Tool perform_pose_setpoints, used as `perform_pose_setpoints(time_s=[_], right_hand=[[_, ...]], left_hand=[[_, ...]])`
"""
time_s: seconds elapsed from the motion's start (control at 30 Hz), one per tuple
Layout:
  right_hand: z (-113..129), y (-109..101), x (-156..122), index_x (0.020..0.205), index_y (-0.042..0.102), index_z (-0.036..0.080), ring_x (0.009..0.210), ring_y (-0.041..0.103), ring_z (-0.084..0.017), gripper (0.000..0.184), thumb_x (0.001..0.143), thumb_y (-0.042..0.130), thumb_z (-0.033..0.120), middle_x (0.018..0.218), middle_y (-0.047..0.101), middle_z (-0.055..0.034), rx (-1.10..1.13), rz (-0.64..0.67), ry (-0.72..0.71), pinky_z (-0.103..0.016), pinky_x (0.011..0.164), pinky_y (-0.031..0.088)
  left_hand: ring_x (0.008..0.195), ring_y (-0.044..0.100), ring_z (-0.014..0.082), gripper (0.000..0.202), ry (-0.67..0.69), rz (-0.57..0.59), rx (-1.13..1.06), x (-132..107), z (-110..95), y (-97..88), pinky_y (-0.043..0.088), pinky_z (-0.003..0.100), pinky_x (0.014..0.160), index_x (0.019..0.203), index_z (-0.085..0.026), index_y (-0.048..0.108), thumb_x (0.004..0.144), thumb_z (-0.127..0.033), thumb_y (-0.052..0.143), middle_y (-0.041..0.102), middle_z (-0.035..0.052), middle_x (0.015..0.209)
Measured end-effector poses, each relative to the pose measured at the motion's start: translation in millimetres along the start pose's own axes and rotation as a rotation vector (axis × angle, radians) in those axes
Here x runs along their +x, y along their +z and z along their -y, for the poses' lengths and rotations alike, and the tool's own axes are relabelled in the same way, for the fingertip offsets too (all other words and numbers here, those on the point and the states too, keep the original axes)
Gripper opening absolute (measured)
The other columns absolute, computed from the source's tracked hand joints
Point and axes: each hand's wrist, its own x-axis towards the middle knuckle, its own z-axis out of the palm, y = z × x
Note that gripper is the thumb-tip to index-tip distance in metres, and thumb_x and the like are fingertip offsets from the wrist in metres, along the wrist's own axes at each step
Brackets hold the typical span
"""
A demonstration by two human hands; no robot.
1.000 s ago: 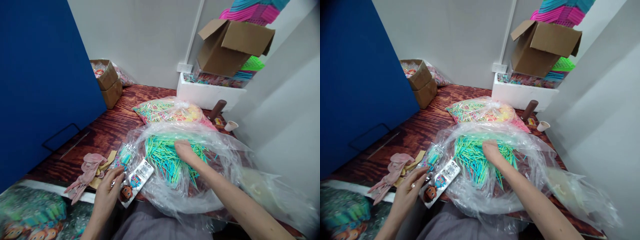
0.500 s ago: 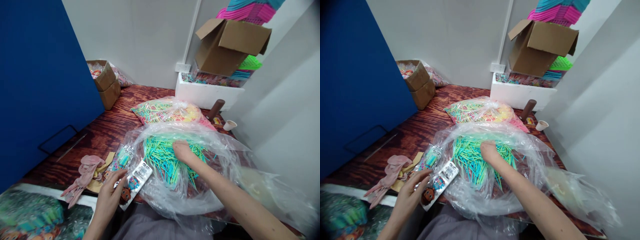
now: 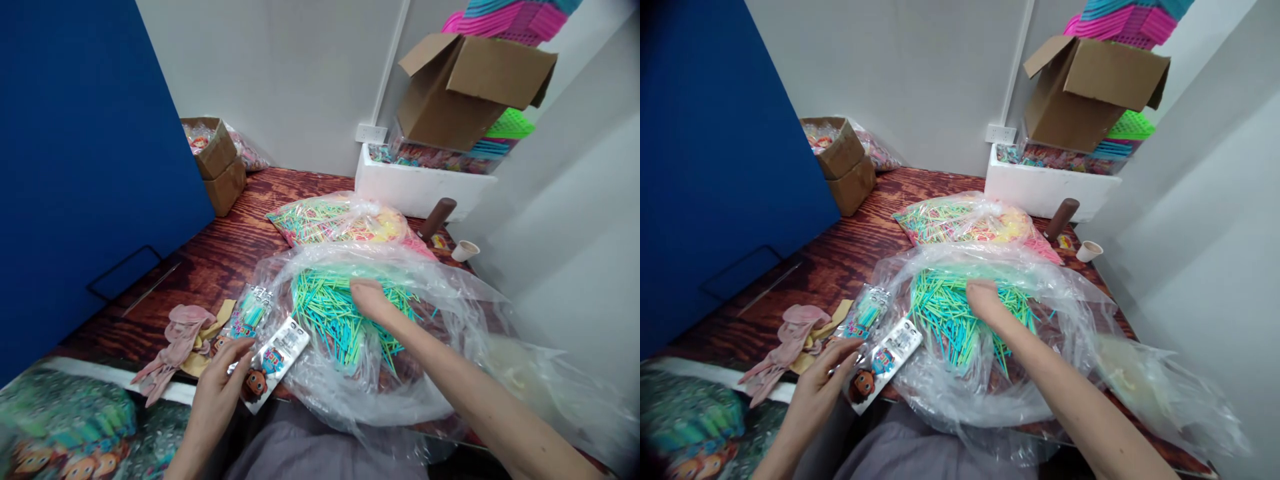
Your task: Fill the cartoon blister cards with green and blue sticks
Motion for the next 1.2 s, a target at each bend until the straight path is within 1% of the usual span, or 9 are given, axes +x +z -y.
perform_pose_setpoints(time_s=[0.13,0.27,0.4,0.63,0.83,0.97,1.03,1.07,1.2], right_hand=[[-22,-4,-12,0.102,0.067,0.012,0.093,0.066,-0.024,0.024,0.093,0.044,0.014,0.102,0.072,-0.0164,0.089,0.027,0.052,-0.027,0.070,0.039],[-33,1,-22,0.098,0.065,0.015,0.080,0.063,-0.018,0.021,0.095,0.048,0.028,0.093,0.072,-0.0089,0.208,0.083,0.094,-0.023,0.063,0.034],[-39,9,-28,0.097,0.063,0.015,0.070,0.059,-0.015,0.022,0.096,0.046,0.029,0.084,0.070,-0.0052,0.304,0.095,0.127,-0.023,0.060,0.031],[-45,17,-27,0.104,0.062,0.014,0.085,0.061,-0.018,0.020,0.095,0.045,0.021,0.099,0.069,-0.0095,0.366,0.015,0.198,-0.024,0.066,0.032],[-39,18,-42,0.101,0.059,0.015,0.087,0.063,-0.022,0.017,0.096,0.045,0.022,0.096,0.069,-0.0112,0.354,-0.078,0.237,-0.026,0.066,0.031],[-30,13,-59,0.096,0.056,0.018,0.088,0.061,-0.021,0.016,0.096,0.041,0.023,0.095,0.067,-0.0099,0.383,-0.197,0.235,-0.027,0.069,0.033],[-20,15,-70,0.086,0.052,0.021,0.076,0.059,-0.019,0.015,0.095,0.041,0.024,0.080,0.064,-0.0044,0.567,-0.206,0.214,-0.027,0.065,0.034],[-13,17,-76,0.080,0.049,0.022,0.067,0.056,-0.017,0.015,0.093,0.042,0.026,0.072,0.060,-0.0011,0.723,-0.168,0.188,-0.026,0.062,0.035],[28,27,-100,0.072,0.044,0.022,0.049,0.044,-0.010,0.024,0.086,0.051,0.041,0.062,0.050,0.0056,1.416,0.211,0.022,-0.022,0.050,0.033]], left_hand=[[0.111,0.061,0.0260,0.033,0.011,-0.008,-0.017,-1,2,-2.8,0.046,0.041,0.100,0.102,-0.023,0.070,0.088,-0.047,0.054,0.070,0.0076,0.111],[0.111,0.061,0.0254,0.032,0.019,0.008,-0.011,0,-1,2.5,0.046,0.041,0.100,0.104,-0.023,0.070,0.089,-0.047,0.054,0.069,0.0070,0.113],[0.111,0.061,0.0253,0.034,0.023,0.048,0.006,2,-10,11.6,0.045,0.041,0.100,0.106,-0.023,0.070,0.089,-0.047,0.053,0.069,0.0066,0.114],[0.109,0.063,0.0251,0.033,0.056,0.082,0.022,0,-23,18.6,0.048,0.039,0.098,0.103,-0.023,0.071,0.089,-0.048,0.054,0.070,0.0067,0.112],[0.110,0.062,0.0253,0.033,0.049,0.097,0.024,0,-30,22.1,0.049,0.039,0.097,0.103,-0.024,0.070,0.089,-0.048,0.053,0.070,0.0071,0.113],[0.110,0.062,0.0257,0.032,0.048,0.101,0.001,1,-34,26.4,0.047,0.041,0.099,0.102,-0.023,0.071,0.089,-0.047,0.054,0.069,0.0080,0.113],[0.109,0.062,0.0263,0.032,0.040,0.104,-0.034,2,-39,31.8,0.047,0.042,0.098,0.103,-0.022,0.070,0.089,-0.047,0.054,0.069,0.0090,0.113],[0.108,0.062,0.0261,0.032,0.028,0.110,-0.066,3,-43,36.0,0.048,0.042,0.098,0.104,-0.022,0.069,0.089,-0.046,0.054,0.069,0.0094,0.114],[0.110,0.063,0.0236,0.039,-0.028,0.139,-0.297,11,-64,64.0,0.050,0.040,0.096,0.125,-0.022,0.058,0.093,-0.043,0.051,0.064,0.0110,0.127]])
